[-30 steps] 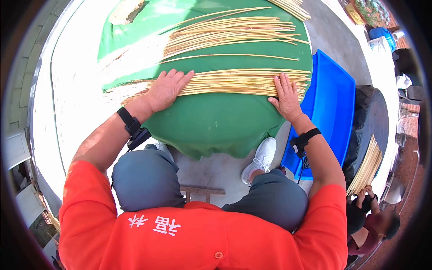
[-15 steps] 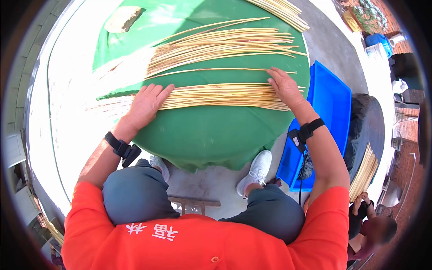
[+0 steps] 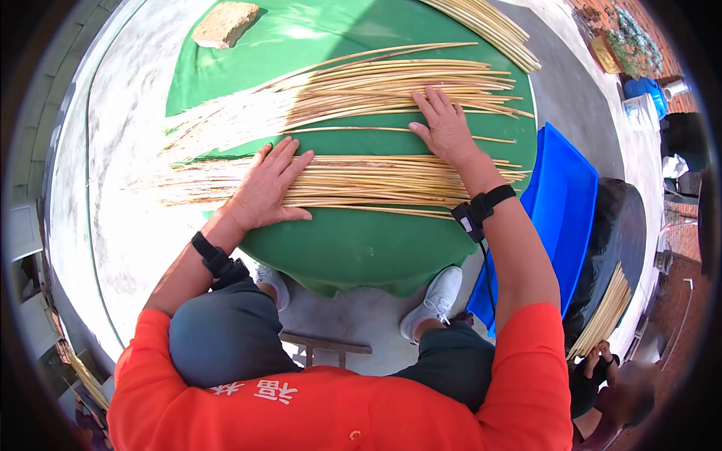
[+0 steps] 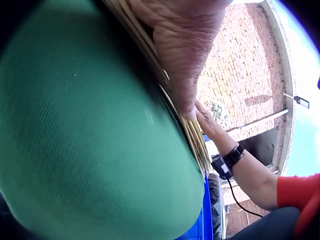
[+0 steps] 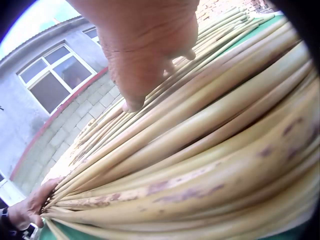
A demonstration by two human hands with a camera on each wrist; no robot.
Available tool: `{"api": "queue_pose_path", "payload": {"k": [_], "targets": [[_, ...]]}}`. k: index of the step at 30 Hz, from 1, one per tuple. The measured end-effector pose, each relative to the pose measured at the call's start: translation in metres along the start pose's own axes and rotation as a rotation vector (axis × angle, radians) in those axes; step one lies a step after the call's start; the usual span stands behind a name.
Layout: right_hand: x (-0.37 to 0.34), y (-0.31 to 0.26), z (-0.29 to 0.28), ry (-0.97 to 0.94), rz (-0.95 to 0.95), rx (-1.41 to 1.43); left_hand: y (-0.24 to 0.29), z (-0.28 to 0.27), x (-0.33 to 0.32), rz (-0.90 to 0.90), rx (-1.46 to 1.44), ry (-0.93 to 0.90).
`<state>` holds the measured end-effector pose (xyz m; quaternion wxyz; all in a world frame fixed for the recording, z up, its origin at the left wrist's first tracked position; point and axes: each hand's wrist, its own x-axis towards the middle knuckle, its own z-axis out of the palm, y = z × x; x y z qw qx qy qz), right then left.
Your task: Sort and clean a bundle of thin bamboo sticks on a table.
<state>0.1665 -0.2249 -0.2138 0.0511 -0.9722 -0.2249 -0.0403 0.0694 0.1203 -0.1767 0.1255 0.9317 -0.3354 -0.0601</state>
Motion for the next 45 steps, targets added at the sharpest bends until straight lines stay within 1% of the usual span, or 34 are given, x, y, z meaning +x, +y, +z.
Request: {"api": "queue_pose_path", "payload": {"k": [1, 3, 5, 6, 7, 9, 11, 13, 15, 16, 17, 19, 20, 21, 22, 23, 24, 25, 26, 27, 29, 30, 31, 33, 34, 35, 36, 37, 39, 40, 41, 42, 43, 45], "targets": [[-0.01, -0.004, -0.006, -0.052, 0.016, -0.018, 0.0, -0.001, -0.001, 0.005, -0.017, 0.013], [-0.024, -0.007, -0.011, -0.075, 0.022, -0.034, -0.001, -0.008, 0.0, -0.002, -0.066, 0.013], [-0.034, -0.003, -0.011, -0.034, -0.03, 0.027, -0.001, -0.009, 0.0, -0.004, -0.117, 0.009], [-0.035, -0.001, -0.009, -0.032, -0.033, 0.053, -0.002, -0.01, 0.001, -0.04, -0.142, 0.0], [-0.035, 0.0, -0.007, -0.031, -0.034, 0.053, -0.003, -0.01, 0.002, -0.077, -0.165, -0.008], [-0.031, 0.0, -0.003, 0.016, -0.044, 0.063, -0.008, -0.011, 0.002, -0.069, -0.162, 0.021], [-0.018, 0.004, 0.001, 0.023, -0.028, 0.054, -0.013, -0.017, 0.003, -0.131, -0.123, 0.011], [-0.006, 0.009, 0.007, 0.031, -0.013, 0.046, -0.022, -0.023, 0.008, -0.15, -0.107, 0.026], [0.005, 0.014, 0.012, 0.069, 0.052, 0.132, -0.029, -0.031, 0.012, -0.178, -0.198, 0.052], [0.005, 0.015, 0.015, 0.186, -0.002, 0.123, -0.033, -0.031, 0.013, -0.15, -0.175, 0.086], [0.003, 0.013, 0.011, 0.189, -0.006, 0.126, -0.033, -0.033, 0.012, -0.154, -0.171, 0.087], [-0.008, 0.007, -0.001, 0.234, 0.021, 0.31, -0.032, -0.036, 0.011, -0.199, -0.19, 0.089], [-0.014, 0.007, -0.002, 0.296, -0.024, 0.277, -0.031, -0.036, 0.01, -0.199, -0.191, 0.082], [-0.02, 0.006, -0.001, 0.291, -0.018, 0.278, -0.03, -0.035, 0.008, -0.305, -0.269, 0.133], [-0.025, 0.005, 0.0, 0.209, -0.008, 0.275, -0.029, -0.033, 0.008, -0.41, -0.348, 0.182], [-0.03, 0.006, 0.0, 0.129, 0.003, 0.27, -0.028, -0.033, 0.01, -0.404, -0.353, 0.176], [-0.031, 0.008, 0.006, 0.212, -0.049, 0.207, -0.029, -0.034, 0.011, -0.505, -0.449, 0.255], [-0.03, 0.01, 0.009, 0.214, -0.045, 0.204, -0.03, -0.035, 0.013, -0.607, -0.544, 0.335], [-0.028, 0.01, 0.011, 0.223, -0.011, 0.223, -0.032, -0.033, 0.014, -0.549, -0.424, 0.427], [-0.025, 0.011, 0.012, 0.232, 0.022, 0.245, -0.039, -0.032, 0.014, -0.547, -0.422, 0.428], [-0.019, 0.016, 0.012, 0.215, 0.009, 0.224, -0.06, -0.029, 0.013, -0.651, -0.114, 0.232], [-0.018, 0.018, 0.012, 0.195, -0.002, 0.201, -0.066, -0.027, 0.012, -0.595, -0.014, 0.291], [-0.018, 0.021, 0.012, 0.195, 0.0, 0.201, -0.071, -0.026, 0.011, -0.593, -0.014, 0.29], [-0.018, 0.023, 0.007, 0.09, 0.019, 0.214, -0.077, -0.029, 0.012, -0.603, 0.053, 0.345], [-0.017, 0.022, 0.006, 0.091, 0.024, 0.213, -0.083, -0.031, 0.014, -0.647, -0.034, 0.381], [-0.017, 0.021, 0.007, 0.138, 0.043, 0.207, -0.083, -0.038, 0.018, -0.643, -0.034, 0.379], [-0.017, 0.02, 0.008, 0.182, 0.062, 0.203, -0.083, -0.05, 0.022, -0.679, -0.048, 0.352], [-0.016, 0.019, 0.008, 0.181, 0.063, 0.205, -0.084, -0.06, 0.026, -0.717, -0.063, 0.325], [-0.01, 0.02, 0.011, 0.235, 0.084, 0.182, -0.089, -0.068, 0.035, -0.686, -0.054, 0.343], [-0.008, 0.019, 0.016, 0.261, 0.11, 0.149, -0.091, -0.07, 0.041, -0.611, -0.003, 0.334], [-0.007, 0.018, 0.014, 0.26, 0.109, 0.149, -0.09, -0.072, 0.046, -0.535, 0.047, 0.323], [-0.005, 0.017, 0.01, 0.241, 0.123, 0.17, -0.084, -0.077, 0.052, -0.497, 0.17, 0.285], [-0.003, 0.016, 0.007, 0.221, 0.136, 0.19, -0.083, -0.076, 0.058, -0.498, 0.169, 0.285], [-0.003, 0.015, 0.005, 0.215, 0.133, 0.164, -0.088, -0.071, 0.072, -0.425, 0.245, 0.25]]}}
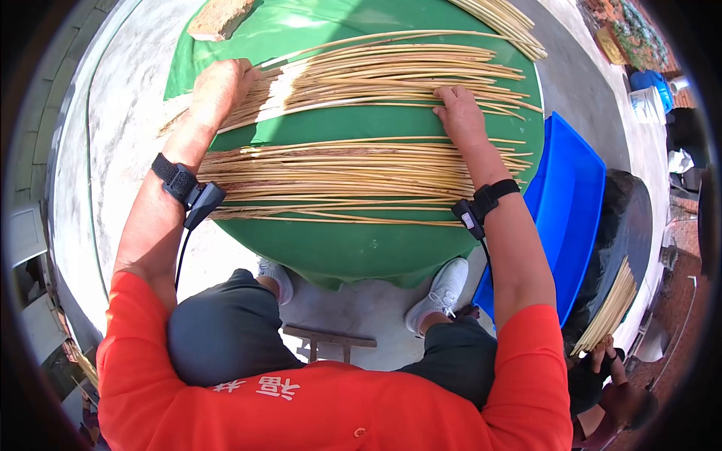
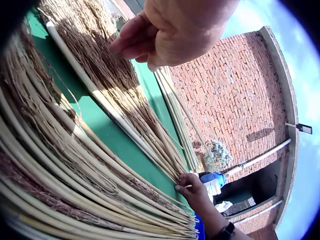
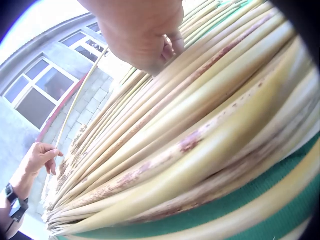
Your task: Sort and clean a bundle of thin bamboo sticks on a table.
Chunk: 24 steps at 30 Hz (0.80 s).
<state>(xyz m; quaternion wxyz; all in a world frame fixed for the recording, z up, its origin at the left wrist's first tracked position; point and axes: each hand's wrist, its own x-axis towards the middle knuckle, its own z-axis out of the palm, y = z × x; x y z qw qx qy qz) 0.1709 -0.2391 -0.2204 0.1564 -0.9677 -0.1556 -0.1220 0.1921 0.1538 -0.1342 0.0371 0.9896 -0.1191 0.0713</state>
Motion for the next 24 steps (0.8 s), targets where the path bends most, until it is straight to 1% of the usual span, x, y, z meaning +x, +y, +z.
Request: {"api": "queue_pose_path", "payload": {"k": [1, 2, 4, 5, 6, 8, 9, 10, 12, 13, 14, 16, 17, 18, 20, 21, 23, 24], "targets": [[0.0, -0.001, 0.0, -0.004, -0.004, -0.024, 0.002, 0.006, 0.005, 0.015, 0.013, -0.06], [-0.002, -0.001, 0.0, -0.006, -0.004, -0.024, 0.008, 0.01, 0.002, 0.014, 0.012, -0.061], [-0.004, 0.001, 0.0, 0.023, -0.073, -0.054, 0.024, 0.013, -0.006, 0.045, -0.016, -0.016], [-0.005, 0.002, -0.001, 0.021, -0.071, -0.053, 0.03, 0.011, -0.007, 0.023, -0.039, -0.103], [-0.006, 0.003, -0.001, 0.018, -0.076, -0.053, 0.031, 0.014, -0.012, 0.025, -0.041, -0.108], [-0.008, 0.004, -0.003, 0.012, -0.08, -0.056, 0.032, 0.021, -0.022, 0.268, -0.194, 0.063], [-0.008, 0.004, -0.004, -0.002, -0.065, -0.045, 0.033, 0.021, -0.025, 0.247, -0.146, -0.022], [-0.007, 0.003, -0.005, -0.015, -0.052, -0.033, 0.034, 0.022, -0.025, 0.245, -0.147, -0.02], [-0.004, 0.002, -0.004, 0.002, -0.047, -0.011, 0.035, 0.024, -0.027, 0.256, -0.008, 0.005], [-0.003, 0.001, -0.003, 0.019, -0.037, 0.011, 0.033, 0.021, -0.023, 0.236, 0.004, -0.067], [-0.003, 0.001, -0.002, 0.018, -0.035, 0.012, 0.029, 0.025, -0.018, 0.238, 0.005, -0.069], [-0.003, 0.002, -0.002, 0.002, 0.072, 0.079, 0.021, 0.031, -0.012, 0.21, 0.022, -0.054], [-0.004, 0.003, -0.002, 0.045, 0.064, 0.11, 0.022, 0.028, -0.012, 0.208, 0.048, -0.038], [-0.005, 0.005, -0.003, 0.044, 0.064, 0.111, 0.021, 0.026, -0.012, 0.207, 0.048, -0.038], [-0.007, 0.009, -0.008, 0.091, -0.015, 0.118, 0.017, 0.026, -0.014, 0.19, -0.063, -0.075], [-0.008, 0.009, -0.01, 0.087, -0.014, 0.119, 0.017, 0.025, -0.016, 0.188, -0.066, -0.079], [-0.01, 0.008, -0.016, 0.012, -0.047, 0.251, 0.016, 0.02, -0.024, 0.181, -0.147, 0.001], [-0.011, 0.008, -0.017, 0.011, -0.045, 0.253, 0.014, 0.016, -0.026, 0.181, -0.146, -0.002]]}}
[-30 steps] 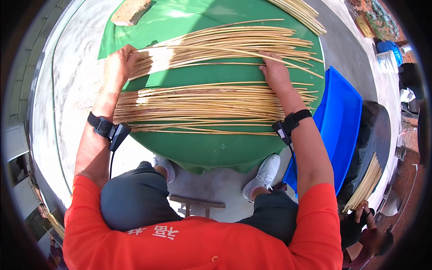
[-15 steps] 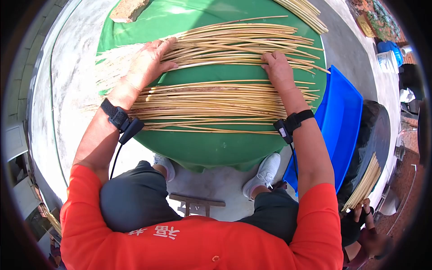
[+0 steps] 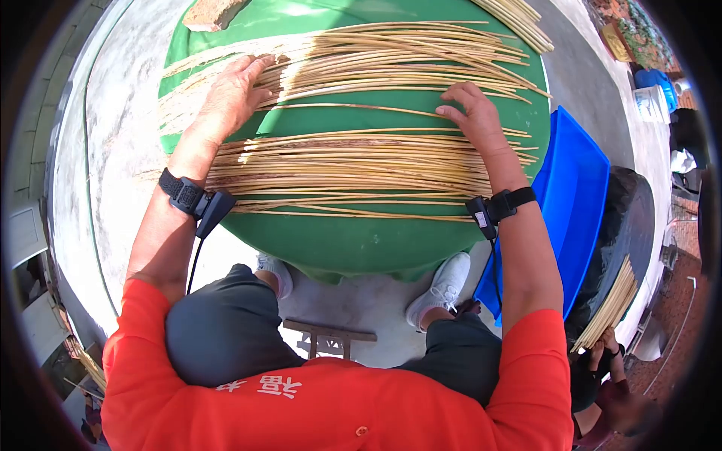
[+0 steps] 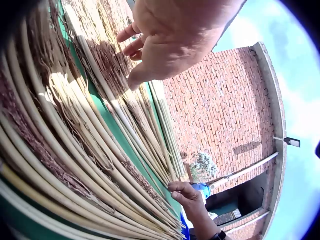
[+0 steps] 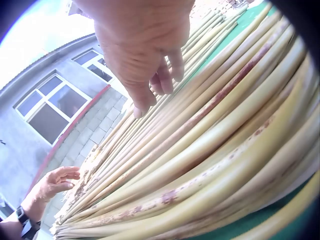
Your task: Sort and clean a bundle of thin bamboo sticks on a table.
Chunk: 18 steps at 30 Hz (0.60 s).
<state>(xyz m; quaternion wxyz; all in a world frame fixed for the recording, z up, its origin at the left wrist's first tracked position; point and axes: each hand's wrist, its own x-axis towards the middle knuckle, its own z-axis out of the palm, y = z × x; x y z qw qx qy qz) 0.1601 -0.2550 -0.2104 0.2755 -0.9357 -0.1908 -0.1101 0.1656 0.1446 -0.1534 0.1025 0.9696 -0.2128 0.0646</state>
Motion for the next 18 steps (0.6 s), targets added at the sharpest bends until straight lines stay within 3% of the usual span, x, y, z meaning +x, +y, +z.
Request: {"api": "queue_pose_path", "payload": {"k": [3, 6, 9, 11, 16, 18], "targets": [[-0.003, -0.001, 0.001, -0.164, -0.033, 0.079, -0.001, -0.007, -0.01, -0.089, -0.098, -0.04], [-0.005, -0.001, 0.009, -0.186, -0.056, 0.043, 0.011, -0.009, -0.026, -0.122, -0.39, -0.148], [0.0, -0.007, 0.011, -0.112, -0.09, -0.014, 0.031, -0.006, -0.036, -0.055, -0.214, -0.195], [0.006, -0.014, 0.004, -0.071, -0.098, -0.079, 0.037, -0.001, -0.04, 0.022, -0.246, -0.013], [0.02, -0.037, -0.032, 0.17, -0.275, -0.043, 0.029, 0.001, -0.038, 0.014, -0.164, 0.065], [0.023, -0.041, -0.045, 0.181, -0.29, -0.03, 0.014, 0.003, -0.037, 0.003, 0.067, 0.137]]}}
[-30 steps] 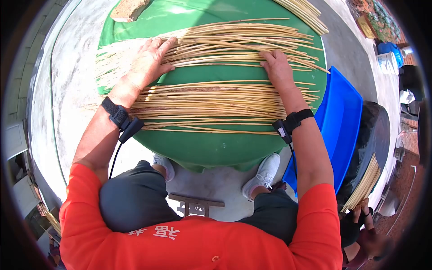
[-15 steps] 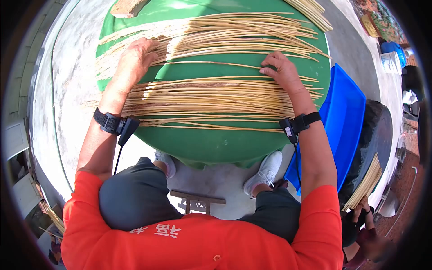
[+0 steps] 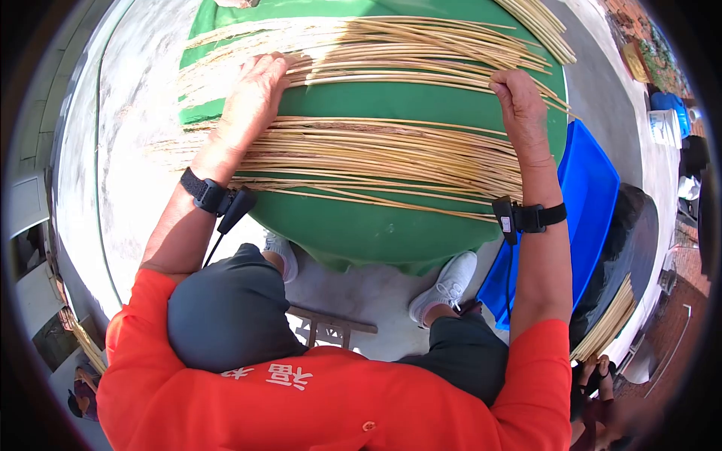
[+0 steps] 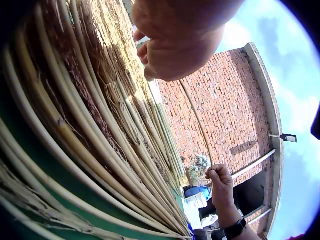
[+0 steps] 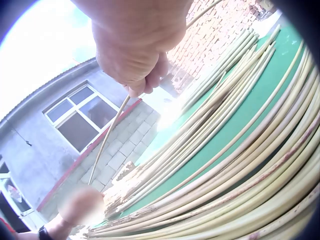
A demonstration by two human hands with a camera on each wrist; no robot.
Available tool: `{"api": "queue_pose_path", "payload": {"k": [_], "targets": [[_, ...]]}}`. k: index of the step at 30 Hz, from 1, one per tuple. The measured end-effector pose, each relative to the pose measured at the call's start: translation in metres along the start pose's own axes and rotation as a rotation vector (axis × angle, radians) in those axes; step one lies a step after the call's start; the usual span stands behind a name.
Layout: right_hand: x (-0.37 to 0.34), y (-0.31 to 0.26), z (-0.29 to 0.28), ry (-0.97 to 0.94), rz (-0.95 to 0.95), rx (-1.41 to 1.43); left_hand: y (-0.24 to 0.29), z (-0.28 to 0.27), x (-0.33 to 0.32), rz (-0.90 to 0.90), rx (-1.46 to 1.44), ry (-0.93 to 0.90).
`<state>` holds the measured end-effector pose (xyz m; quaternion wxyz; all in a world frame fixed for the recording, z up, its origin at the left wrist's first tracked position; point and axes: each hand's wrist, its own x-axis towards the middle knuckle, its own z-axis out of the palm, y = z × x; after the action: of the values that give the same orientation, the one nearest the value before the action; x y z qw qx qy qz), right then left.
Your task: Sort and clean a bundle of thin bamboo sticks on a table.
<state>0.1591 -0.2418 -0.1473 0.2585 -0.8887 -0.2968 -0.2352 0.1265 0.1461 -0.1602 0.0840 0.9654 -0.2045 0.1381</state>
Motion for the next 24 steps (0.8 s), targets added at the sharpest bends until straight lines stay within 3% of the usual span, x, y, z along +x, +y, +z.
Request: {"api": "queue_pose_path", "payload": {"k": [4, 5, 6, 7, 9, 10, 12, 14, 17, 20, 24], "targets": [[-0.01, 0.004, -0.016, -0.014, 0.061, 0.01, -0.016, -0.023, 0.003, 0.0, 0.062, 0.168], [-0.019, 0.009, -0.015, -0.14, 0.177, 0.062, -0.015, -0.023, 0.002, -0.003, 0.063, 0.171], [-0.027, 0.014, -0.012, -0.268, 0.292, 0.116, -0.013, -0.022, 0.0, -0.03, 0.021, 0.039], [-0.035, 0.018, -0.008, -0.269, 0.286, 0.12, -0.009, -0.021, -0.003, -0.058, -0.02, -0.095], [-0.051, 0.022, 0.0, -0.447, 0.325, 0.207, 0.01, -0.017, -0.008, -0.045, -0.118, 0.04], [-0.057, 0.023, 0.004, -0.451, 0.318, 0.215, 0.02, -0.018, -0.01, -0.022, -0.176, 0.071], [-0.064, 0.014, 0.014, -0.465, 0.361, 0.277, 0.043, -0.009, -0.017, 0.197, -0.375, -0.004], [-0.063, 0.012, 0.021, -0.49, 0.376, 0.252, 0.072, 0.003, -0.025, 0.41, -0.33, -0.117], [-0.062, 0.011, 0.024, -0.49, 0.306, 0.152, 0.098, 0.025, -0.043, 0.265, -0.225, -0.261], [-0.061, 0.01, 0.026, -0.469, 0.24, 0.124, 0.104, 0.03, -0.048, 0.299, -0.175, -0.3], [-0.062, 0.011, 0.027, -0.441, 0.309, 0.143, 0.111, 0.026, -0.054, 0.289, -0.147, -0.299]]}}
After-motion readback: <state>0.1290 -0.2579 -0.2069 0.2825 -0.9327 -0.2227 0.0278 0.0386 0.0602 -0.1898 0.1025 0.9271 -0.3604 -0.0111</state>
